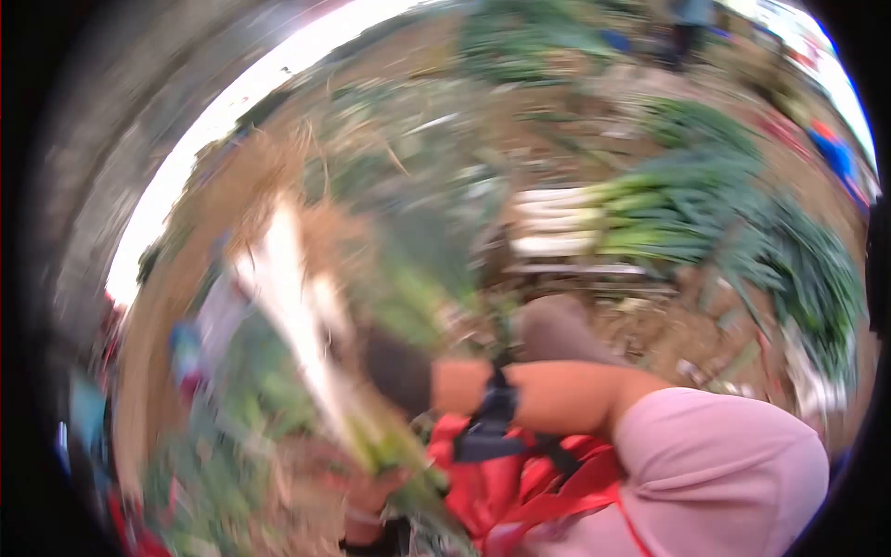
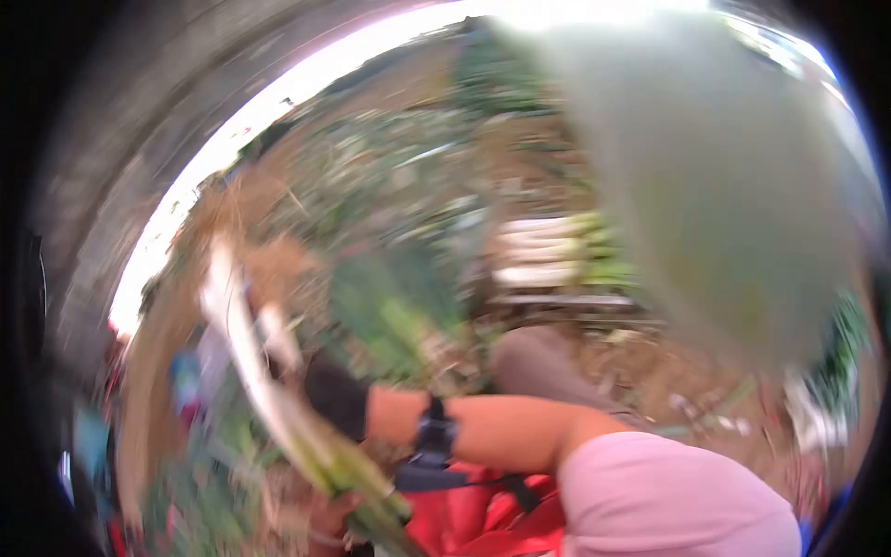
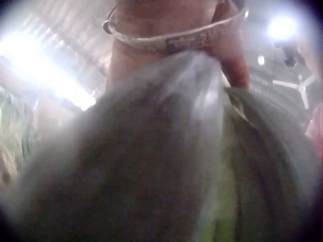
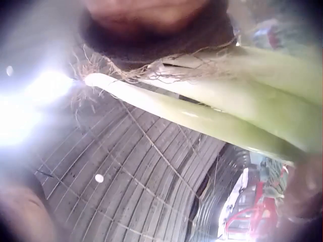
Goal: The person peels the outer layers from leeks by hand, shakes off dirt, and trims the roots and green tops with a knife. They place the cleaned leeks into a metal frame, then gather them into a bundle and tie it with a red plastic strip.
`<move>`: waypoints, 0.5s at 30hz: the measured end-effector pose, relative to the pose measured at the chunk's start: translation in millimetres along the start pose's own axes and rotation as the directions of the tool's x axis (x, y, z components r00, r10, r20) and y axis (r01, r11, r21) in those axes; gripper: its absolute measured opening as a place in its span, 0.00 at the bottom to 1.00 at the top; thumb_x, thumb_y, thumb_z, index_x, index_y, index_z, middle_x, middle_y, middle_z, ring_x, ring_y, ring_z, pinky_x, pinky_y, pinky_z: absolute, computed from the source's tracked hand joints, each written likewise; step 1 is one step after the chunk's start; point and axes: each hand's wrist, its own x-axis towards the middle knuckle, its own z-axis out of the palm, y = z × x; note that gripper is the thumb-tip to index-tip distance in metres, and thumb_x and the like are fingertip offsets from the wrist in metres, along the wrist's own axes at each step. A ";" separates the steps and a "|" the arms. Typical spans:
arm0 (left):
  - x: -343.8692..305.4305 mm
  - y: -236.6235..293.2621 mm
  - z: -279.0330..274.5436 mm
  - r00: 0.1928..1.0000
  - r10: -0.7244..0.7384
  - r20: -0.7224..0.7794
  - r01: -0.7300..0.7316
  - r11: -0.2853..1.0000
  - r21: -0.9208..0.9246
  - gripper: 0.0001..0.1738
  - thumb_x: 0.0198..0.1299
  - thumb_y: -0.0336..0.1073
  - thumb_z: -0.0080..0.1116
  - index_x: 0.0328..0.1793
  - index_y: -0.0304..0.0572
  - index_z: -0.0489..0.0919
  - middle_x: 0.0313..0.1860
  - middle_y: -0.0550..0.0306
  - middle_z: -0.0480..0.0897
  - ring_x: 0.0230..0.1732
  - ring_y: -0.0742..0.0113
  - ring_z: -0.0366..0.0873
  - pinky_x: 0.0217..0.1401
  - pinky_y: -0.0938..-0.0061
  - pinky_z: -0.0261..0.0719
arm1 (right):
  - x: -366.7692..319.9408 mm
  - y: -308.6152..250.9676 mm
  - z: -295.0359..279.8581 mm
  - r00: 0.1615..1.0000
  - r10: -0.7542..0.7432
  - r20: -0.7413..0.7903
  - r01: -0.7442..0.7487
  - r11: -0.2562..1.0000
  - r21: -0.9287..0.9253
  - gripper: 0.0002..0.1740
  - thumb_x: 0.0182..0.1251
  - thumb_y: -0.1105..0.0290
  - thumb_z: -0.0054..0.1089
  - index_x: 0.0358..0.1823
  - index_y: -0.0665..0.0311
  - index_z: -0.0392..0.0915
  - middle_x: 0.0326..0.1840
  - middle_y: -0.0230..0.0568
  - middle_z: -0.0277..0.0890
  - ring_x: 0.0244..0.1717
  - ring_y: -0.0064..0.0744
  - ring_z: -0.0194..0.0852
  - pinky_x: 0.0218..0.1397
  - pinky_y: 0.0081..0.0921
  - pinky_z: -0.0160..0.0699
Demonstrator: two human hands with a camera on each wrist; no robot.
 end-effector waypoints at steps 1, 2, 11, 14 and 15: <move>18.8 12.3 21.0 0.995 -0.041 0.096 0.040 0.999 0.007 0.32 0.44 0.31 0.72 0.59 0.34 0.74 0.43 0.52 0.82 0.46 0.61 0.80 0.51 0.67 0.79 | 4.0 3.7 -11.6 0.995 -0.027 -0.093 0.029 0.999 0.019 0.16 0.68 0.56 0.56 0.32 0.62 0.74 0.23 0.36 0.71 0.28 0.28 0.70 0.37 0.30 0.72; 34.4 23.7 34.6 0.984 -0.081 0.159 0.079 0.997 0.024 0.33 0.44 0.31 0.71 0.59 0.33 0.73 0.42 0.49 0.82 0.45 0.59 0.81 0.50 0.65 0.80 | 13.5 6.2 -22.0 0.984 -0.052 -0.172 0.059 0.997 0.041 0.15 0.68 0.57 0.55 0.31 0.61 0.74 0.22 0.36 0.70 0.28 0.29 0.71 0.37 0.31 0.72; 69.4 10.2 87.1 0.954 -0.291 0.077 0.278 0.949 0.147 0.30 0.45 0.30 0.69 0.56 0.29 0.74 0.41 0.47 0.83 0.40 0.60 0.82 0.42 0.70 0.81 | 94.4 -77.2 -162.7 0.580 -0.814 -0.039 0.765 0.560 -0.318 0.12 0.69 0.59 0.53 0.31 0.57 0.74 0.23 0.36 0.73 0.19 0.32 0.73 0.21 0.35 0.72; 59.0 11.2 99.4 0.955 -0.297 0.024 0.291 0.948 0.131 0.28 0.45 0.30 0.69 0.55 0.29 0.75 0.40 0.48 0.83 0.39 0.61 0.82 0.41 0.71 0.81 | 126.4 -65.0 -177.3 0.926 -0.206 -0.315 0.207 0.978 -0.031 0.11 0.70 0.63 0.48 0.38 0.59 0.78 0.32 0.43 0.79 0.30 0.37 0.78 0.31 0.36 0.76; 54.6 12.6 101.7 0.954 -0.299 0.011 0.295 0.947 0.124 0.28 0.45 0.30 0.69 0.54 0.29 0.75 0.40 0.48 0.83 0.39 0.61 0.82 0.41 0.71 0.81 | 133.3 -59.9 -183.2 0.938 0.056 -0.343 -0.021 0.994 0.104 0.12 0.70 0.65 0.46 0.40 0.60 0.79 0.35 0.46 0.80 0.33 0.38 0.79 0.34 0.36 0.78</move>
